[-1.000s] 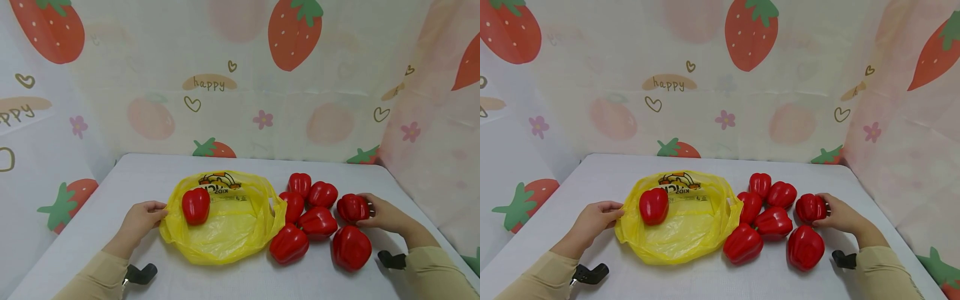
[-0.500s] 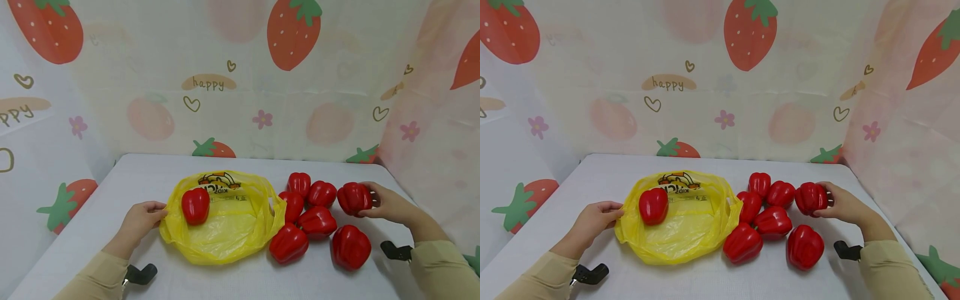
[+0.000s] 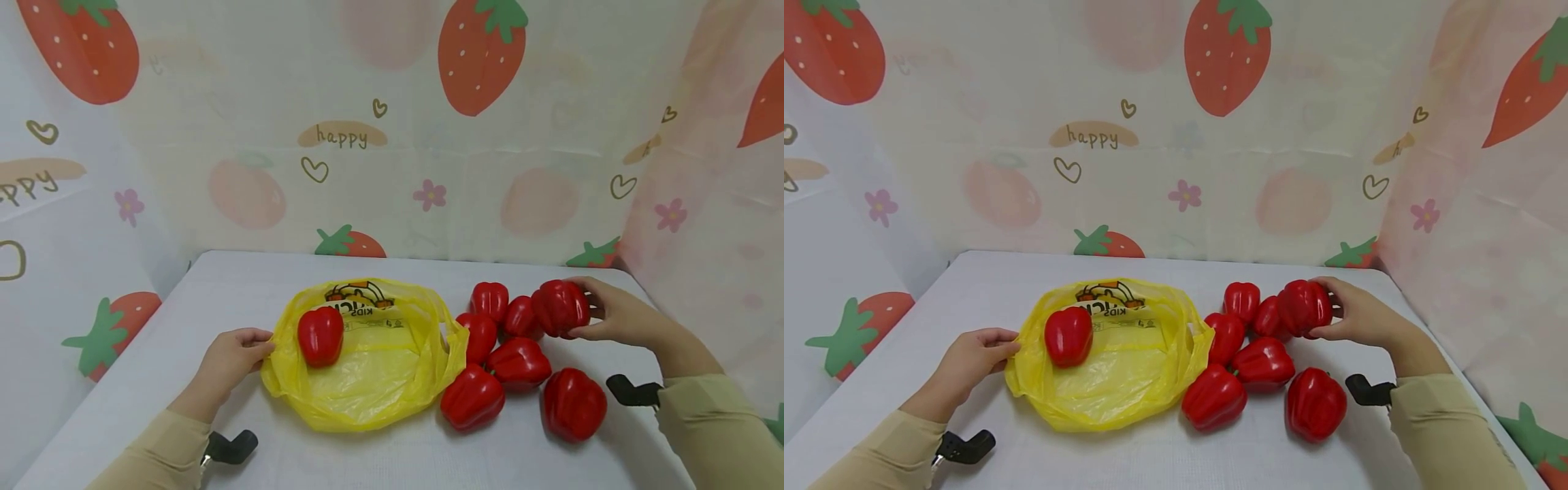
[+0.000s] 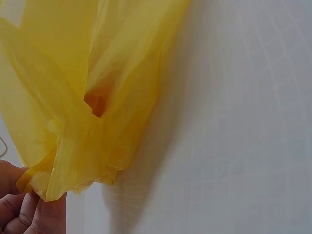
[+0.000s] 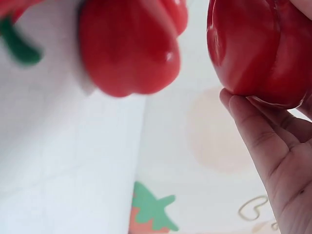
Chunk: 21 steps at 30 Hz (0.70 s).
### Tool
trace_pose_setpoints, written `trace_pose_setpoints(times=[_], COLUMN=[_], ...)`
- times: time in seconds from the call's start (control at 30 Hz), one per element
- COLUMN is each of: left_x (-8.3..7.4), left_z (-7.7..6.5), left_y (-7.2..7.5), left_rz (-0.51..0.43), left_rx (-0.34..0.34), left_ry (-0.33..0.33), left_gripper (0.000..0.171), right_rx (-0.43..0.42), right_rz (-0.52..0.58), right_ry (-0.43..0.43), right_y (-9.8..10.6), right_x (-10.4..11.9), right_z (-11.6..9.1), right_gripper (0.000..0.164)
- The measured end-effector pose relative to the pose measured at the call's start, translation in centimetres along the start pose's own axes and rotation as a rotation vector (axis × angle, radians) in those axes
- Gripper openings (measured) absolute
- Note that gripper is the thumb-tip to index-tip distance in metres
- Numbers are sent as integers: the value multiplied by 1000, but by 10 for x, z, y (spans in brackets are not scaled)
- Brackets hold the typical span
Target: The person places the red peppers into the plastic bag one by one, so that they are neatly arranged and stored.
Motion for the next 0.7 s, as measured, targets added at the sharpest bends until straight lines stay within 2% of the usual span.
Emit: trace_pose_setpoints(times=[0.33,0.7], left_x=[3,4], left_z=[2,4], left_y=[-1,-2], left_rz=[3,4], left_rx=[-2,-3], left_ry=[5,18], left_gripper=[35,35], right_rx=[33,112], right_rz=[-15,73], right_ry=[103,84], right_y=[-7,-24], right_x=[36,64], right_z=[20,44], right_gripper=[77,79])
Point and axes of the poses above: each hand's wrist, its own z-axis towards the middle knuckle, its own y-axis out of the back of the hand, x = y × z, the point moved 8 cm from there along z, towards the middle knuckle, and after that the axes turned 11 degrees about -x, right-handed, at the moved point
